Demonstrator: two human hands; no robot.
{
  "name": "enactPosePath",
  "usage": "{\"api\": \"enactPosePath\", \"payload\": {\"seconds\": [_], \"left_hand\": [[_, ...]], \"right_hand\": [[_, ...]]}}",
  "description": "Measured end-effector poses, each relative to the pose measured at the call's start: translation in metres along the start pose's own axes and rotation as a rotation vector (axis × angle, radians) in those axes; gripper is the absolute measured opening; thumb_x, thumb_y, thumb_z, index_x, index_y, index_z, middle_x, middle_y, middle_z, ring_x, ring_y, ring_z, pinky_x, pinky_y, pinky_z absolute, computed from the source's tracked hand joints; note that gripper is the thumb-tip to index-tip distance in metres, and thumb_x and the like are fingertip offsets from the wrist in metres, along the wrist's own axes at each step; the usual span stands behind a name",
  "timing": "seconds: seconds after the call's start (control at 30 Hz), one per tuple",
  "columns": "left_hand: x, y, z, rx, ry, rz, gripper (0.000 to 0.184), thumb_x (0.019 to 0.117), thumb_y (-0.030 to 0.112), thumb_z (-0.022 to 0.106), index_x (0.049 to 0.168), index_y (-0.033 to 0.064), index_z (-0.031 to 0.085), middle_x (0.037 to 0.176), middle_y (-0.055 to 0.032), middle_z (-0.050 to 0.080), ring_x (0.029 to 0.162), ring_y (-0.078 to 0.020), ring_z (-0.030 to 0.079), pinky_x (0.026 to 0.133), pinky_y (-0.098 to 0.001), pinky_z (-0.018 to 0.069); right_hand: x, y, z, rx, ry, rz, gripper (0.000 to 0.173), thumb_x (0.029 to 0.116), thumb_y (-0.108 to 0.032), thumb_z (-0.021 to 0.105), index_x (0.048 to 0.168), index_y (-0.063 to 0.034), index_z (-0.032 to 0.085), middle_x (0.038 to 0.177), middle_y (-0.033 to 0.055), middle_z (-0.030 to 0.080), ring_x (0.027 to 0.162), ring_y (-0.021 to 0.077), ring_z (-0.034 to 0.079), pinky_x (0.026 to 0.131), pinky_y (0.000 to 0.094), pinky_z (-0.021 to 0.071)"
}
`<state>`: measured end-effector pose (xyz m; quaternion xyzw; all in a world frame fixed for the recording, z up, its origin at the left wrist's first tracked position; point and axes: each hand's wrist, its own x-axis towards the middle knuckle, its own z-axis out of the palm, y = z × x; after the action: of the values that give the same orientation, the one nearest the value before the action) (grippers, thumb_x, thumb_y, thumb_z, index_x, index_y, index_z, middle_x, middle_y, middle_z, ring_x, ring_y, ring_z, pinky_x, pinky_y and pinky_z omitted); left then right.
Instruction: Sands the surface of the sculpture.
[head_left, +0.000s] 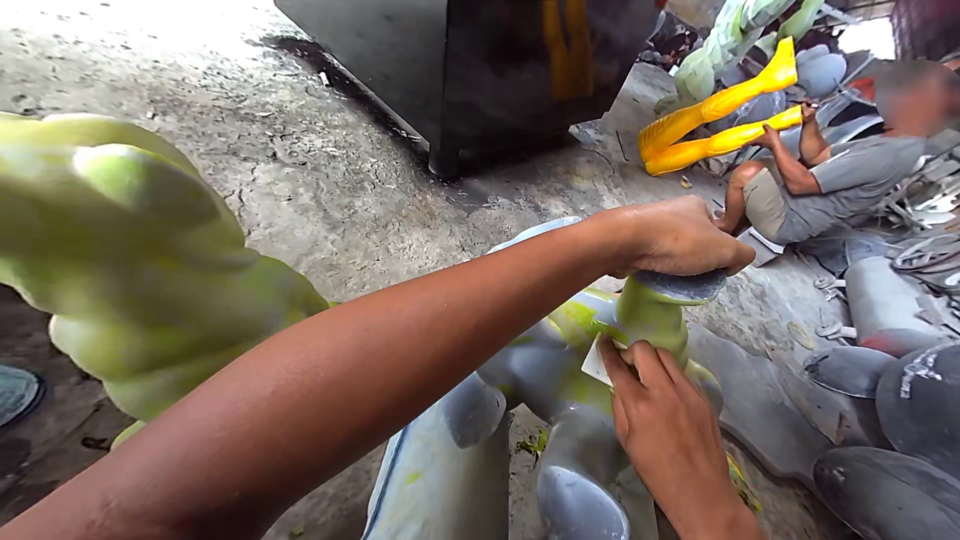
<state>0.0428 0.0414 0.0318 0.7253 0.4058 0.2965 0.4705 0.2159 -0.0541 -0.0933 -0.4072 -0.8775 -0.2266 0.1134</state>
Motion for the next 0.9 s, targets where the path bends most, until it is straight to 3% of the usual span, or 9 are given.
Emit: {"api": "enactPosePath", "payload": {"seconds": [0.13, 0.2, 0.3, 0.4, 0.5, 0.63, 0.77, 0.9], "left_hand": [[-0.001, -0.001, 0.000, 0.006, 0.009, -0.007, 0.034, 0.1000, 0.031, 0.060, 0.072, 0.0103, 0.062, 0.064, -0.0012, 0.057, 0.058, -0.0101, 0.055, 0.053, -0.0328, 0.0429], [-0.001, 0.000, -0.001, 0.010, 0.016, -0.002, 0.035, 0.1001, 0.031, 0.060, 0.072, 0.0103, 0.062, 0.064, -0.0009, 0.056, 0.058, -0.0100, 0.053, 0.053, -0.0327, 0.0420], [-0.001, 0.001, -0.002, 0.013, 0.017, -0.002, 0.035, 0.1001, 0.031, 0.060, 0.072, 0.0097, 0.061, 0.065, -0.0014, 0.056, 0.058, -0.0105, 0.054, 0.054, -0.0332, 0.0429], [0.000, 0.001, 0.000, -0.003, 0.003, 0.008, 0.036, 0.1008, 0.030, 0.060, 0.071, 0.0096, 0.061, 0.064, -0.0011, 0.057, 0.057, -0.0097, 0.054, 0.053, -0.0317, 0.0432], [0.000, 0.002, 0.001, -0.004, 0.004, 0.010, 0.035, 0.1007, 0.029, 0.059, 0.072, 0.0102, 0.062, 0.064, -0.0008, 0.056, 0.057, -0.0094, 0.053, 0.052, -0.0314, 0.0423], [-0.001, 0.002, 0.001, 0.028, 0.016, -0.015, 0.037, 0.1009, 0.032, 0.059, 0.071, 0.0097, 0.062, 0.065, -0.0020, 0.057, 0.058, -0.0111, 0.055, 0.054, -0.0335, 0.0428], [-0.003, 0.000, -0.002, -0.004, 0.044, -0.013, 0.035, 0.1015, 0.029, 0.058, 0.072, 0.0103, 0.061, 0.065, -0.0009, 0.055, 0.059, -0.0101, 0.052, 0.055, -0.0316, 0.0412], [0.000, -0.003, -0.002, -0.012, 0.042, -0.009, 0.035, 0.1009, 0.030, 0.058, 0.072, 0.0107, 0.061, 0.065, -0.0008, 0.055, 0.059, -0.0100, 0.053, 0.054, -0.0318, 0.0415]], "right_hand": [[-0.019, 0.005, -0.011, -0.126, -0.104, -0.084, 0.039, 0.0926, -0.012, 0.060, 0.129, -0.0163, 0.073, 0.094, 0.0042, 0.065, 0.083, 0.0228, 0.064, 0.061, 0.0326, 0.0524], [-0.029, 0.015, -0.017, -0.093, -0.152, -0.119, 0.040, 0.0892, -0.019, 0.061, 0.127, -0.0160, 0.073, 0.101, 0.0051, 0.068, 0.088, 0.0246, 0.067, 0.064, 0.0355, 0.0554], [-0.029, 0.025, -0.022, -0.010, -0.079, -0.127, 0.037, 0.0892, -0.028, 0.059, 0.121, -0.0174, 0.076, 0.103, 0.0053, 0.070, 0.089, 0.0255, 0.068, 0.064, 0.0379, 0.0565], [-0.007, 0.015, -0.023, -0.002, 0.030, -0.062, 0.037, 0.0906, -0.020, 0.059, 0.124, -0.0149, 0.075, 0.107, 0.0067, 0.070, 0.089, 0.0252, 0.068, 0.062, 0.0370, 0.0565], [0.024, -0.010, -0.020, -0.045, 0.022, 0.053, 0.035, 0.0921, -0.011, 0.064, 0.127, -0.0106, 0.071, 0.107, 0.0101, 0.066, 0.087, 0.0270, 0.067, 0.060, 0.0386, 0.0553], [0.054, -0.039, -0.008, -0.133, -0.013, 0.180, 0.020, 0.0942, -0.008, 0.065, 0.112, -0.0020, 0.072, 0.100, 0.0142, 0.063, 0.087, 0.0287, 0.066, 0.057, 0.0370, 0.0536], [0.063, -0.047, -0.005, -0.130, -0.045, 0.209, 0.013, 0.0939, -0.008, 0.065, 0.103, -0.0039, 0.073, 0.098, 0.0123, 0.061, 0.087, 0.0280, 0.065, 0.057, 0.0366, 0.0528], [0.061, -0.044, 0.000, -0.106, -0.040, 0.187, 0.016, 0.0940, -0.008, 0.065, 0.108, -0.0076, 0.073, 0.100, 0.0107, 0.062, 0.091, 0.0274, 0.065, 0.060, 0.0363, 0.0536]]}}
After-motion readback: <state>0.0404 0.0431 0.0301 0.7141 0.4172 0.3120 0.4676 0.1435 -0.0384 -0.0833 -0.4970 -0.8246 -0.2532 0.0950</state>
